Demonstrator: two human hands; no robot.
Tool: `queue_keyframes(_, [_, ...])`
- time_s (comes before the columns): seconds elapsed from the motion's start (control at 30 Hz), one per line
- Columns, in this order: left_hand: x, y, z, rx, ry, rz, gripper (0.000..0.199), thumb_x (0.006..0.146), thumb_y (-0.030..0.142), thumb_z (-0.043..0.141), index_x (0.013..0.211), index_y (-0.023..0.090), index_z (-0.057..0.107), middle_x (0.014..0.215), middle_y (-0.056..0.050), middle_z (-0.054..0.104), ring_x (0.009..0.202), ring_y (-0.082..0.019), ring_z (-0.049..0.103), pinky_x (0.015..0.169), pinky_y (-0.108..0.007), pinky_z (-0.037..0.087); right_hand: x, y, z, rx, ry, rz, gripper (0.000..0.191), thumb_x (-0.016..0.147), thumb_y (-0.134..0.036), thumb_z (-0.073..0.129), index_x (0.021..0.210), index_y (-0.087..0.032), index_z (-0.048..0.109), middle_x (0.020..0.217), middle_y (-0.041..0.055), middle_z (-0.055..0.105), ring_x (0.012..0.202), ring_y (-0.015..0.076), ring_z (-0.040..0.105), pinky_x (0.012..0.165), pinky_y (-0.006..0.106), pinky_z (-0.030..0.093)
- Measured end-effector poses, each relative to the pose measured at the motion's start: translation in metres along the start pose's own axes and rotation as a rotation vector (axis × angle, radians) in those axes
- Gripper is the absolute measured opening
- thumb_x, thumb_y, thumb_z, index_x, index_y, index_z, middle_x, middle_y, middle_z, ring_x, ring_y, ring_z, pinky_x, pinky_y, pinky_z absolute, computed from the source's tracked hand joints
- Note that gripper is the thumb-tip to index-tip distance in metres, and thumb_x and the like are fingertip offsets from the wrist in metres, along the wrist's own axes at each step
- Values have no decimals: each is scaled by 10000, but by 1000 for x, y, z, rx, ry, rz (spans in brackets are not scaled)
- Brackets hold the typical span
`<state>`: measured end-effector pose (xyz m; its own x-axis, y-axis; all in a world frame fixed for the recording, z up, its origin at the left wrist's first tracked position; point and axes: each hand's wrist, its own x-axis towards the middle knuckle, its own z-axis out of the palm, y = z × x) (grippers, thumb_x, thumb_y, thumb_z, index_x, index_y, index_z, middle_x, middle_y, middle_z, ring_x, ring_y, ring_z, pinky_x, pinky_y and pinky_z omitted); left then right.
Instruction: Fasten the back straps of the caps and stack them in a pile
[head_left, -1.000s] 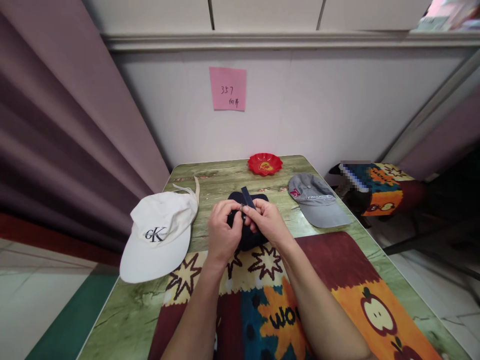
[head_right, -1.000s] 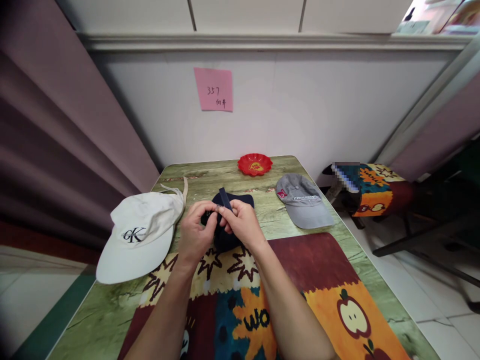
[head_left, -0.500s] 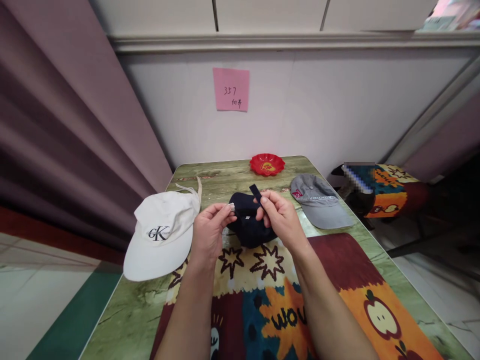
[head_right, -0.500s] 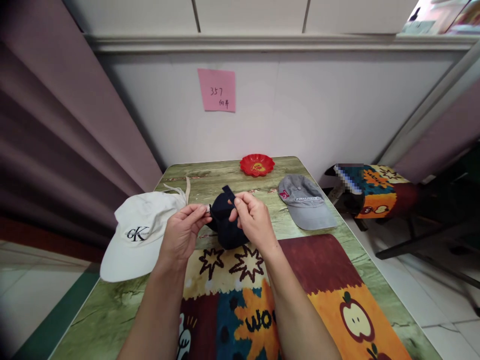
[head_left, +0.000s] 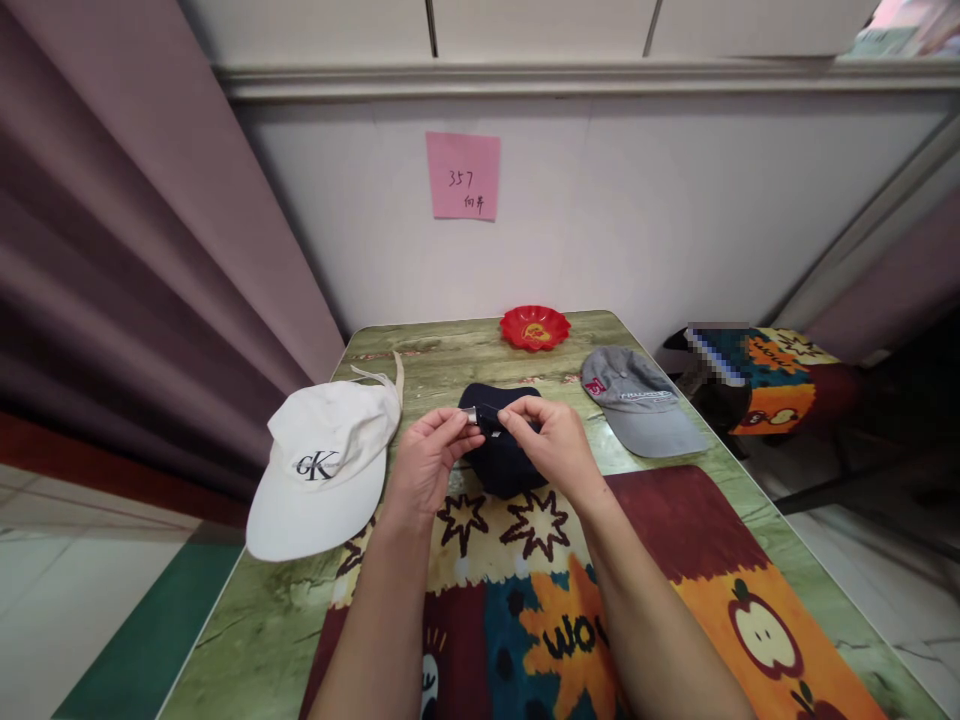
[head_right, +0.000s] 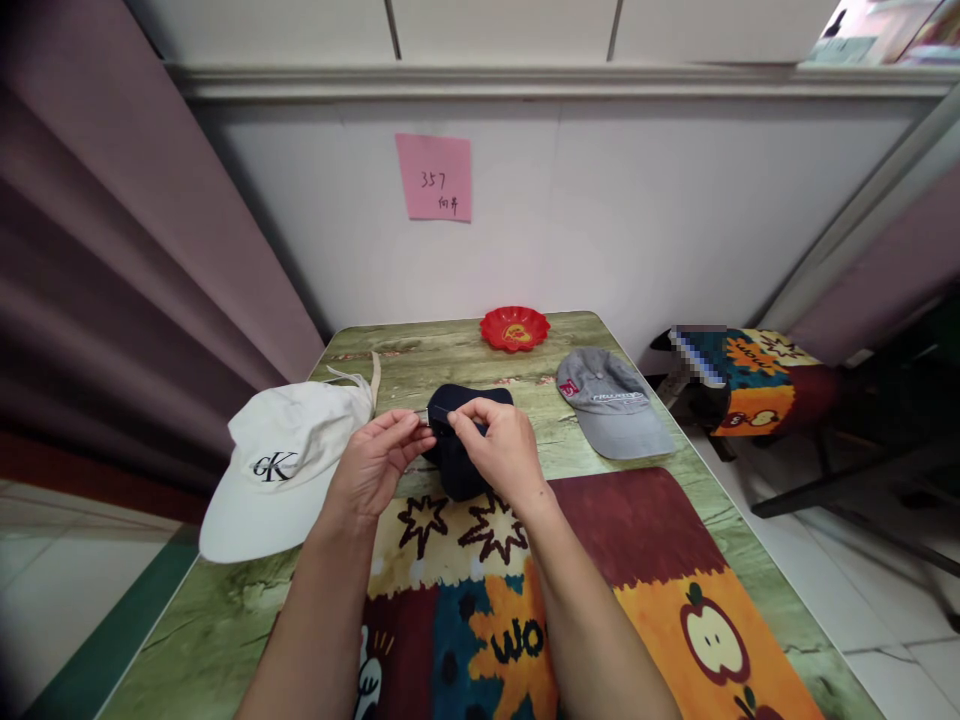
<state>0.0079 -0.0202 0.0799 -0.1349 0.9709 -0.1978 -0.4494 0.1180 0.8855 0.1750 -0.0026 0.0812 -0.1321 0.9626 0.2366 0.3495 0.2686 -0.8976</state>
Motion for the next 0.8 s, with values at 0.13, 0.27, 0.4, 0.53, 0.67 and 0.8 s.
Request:
queue_keyframes(0.13, [-1,-1,1,21,-6,3,306,583,282,883,754,115,691,741,-23,684,659,-121,658,664,-247,588,1,1,0,-33,-15,24,259,863,-384,602,718,-194,703,619,-14,619,554,125,478,572,257,334])
queue_keyframes(0.27, [-3,0,2,51,-6,22,308,586,285,880,760,123,685,728,-15,682,642,-122,658,634,-240,582,1,1,-1,-40,-60,33,253,854,-382,605,704,-198,692,599,-21,589,539,119,449,562,254,322])
queue_keyframes(0.4, [-5,3,1,121,-12,45,309,604,313,868,767,129,681,715,-10,672,621,-125,652,601,-245,579,1,2,-4,-31,-119,21,241,856,-372,605,704,-199,676,607,-26,588,534,113,436,557,254,316])
queue_keyframes(0.53, [-6,4,0,172,-32,47,307,609,334,865,760,137,684,724,-7,669,603,-124,643,566,-249,574,1,3,-8,-29,-152,-4,241,855,-371,614,692,-200,661,595,-28,565,525,110,415,528,253,287])
queue_keyframes(0.67, [-6,4,0,181,-47,43,306,610,345,866,760,140,695,704,-3,662,594,-127,640,549,-249,573,1,4,-10,-15,-166,-23,235,865,-365,607,707,-200,665,610,-26,576,541,113,432,542,251,303])
queue_keyframes(0.8, [-5,3,0,187,-54,34,299,616,342,865,765,139,705,707,-8,666,594,-129,644,546,-247,573,1,3,-7,-21,-161,-30,232,875,-360,597,722,-203,672,625,-24,591,553,115,442,554,251,312])
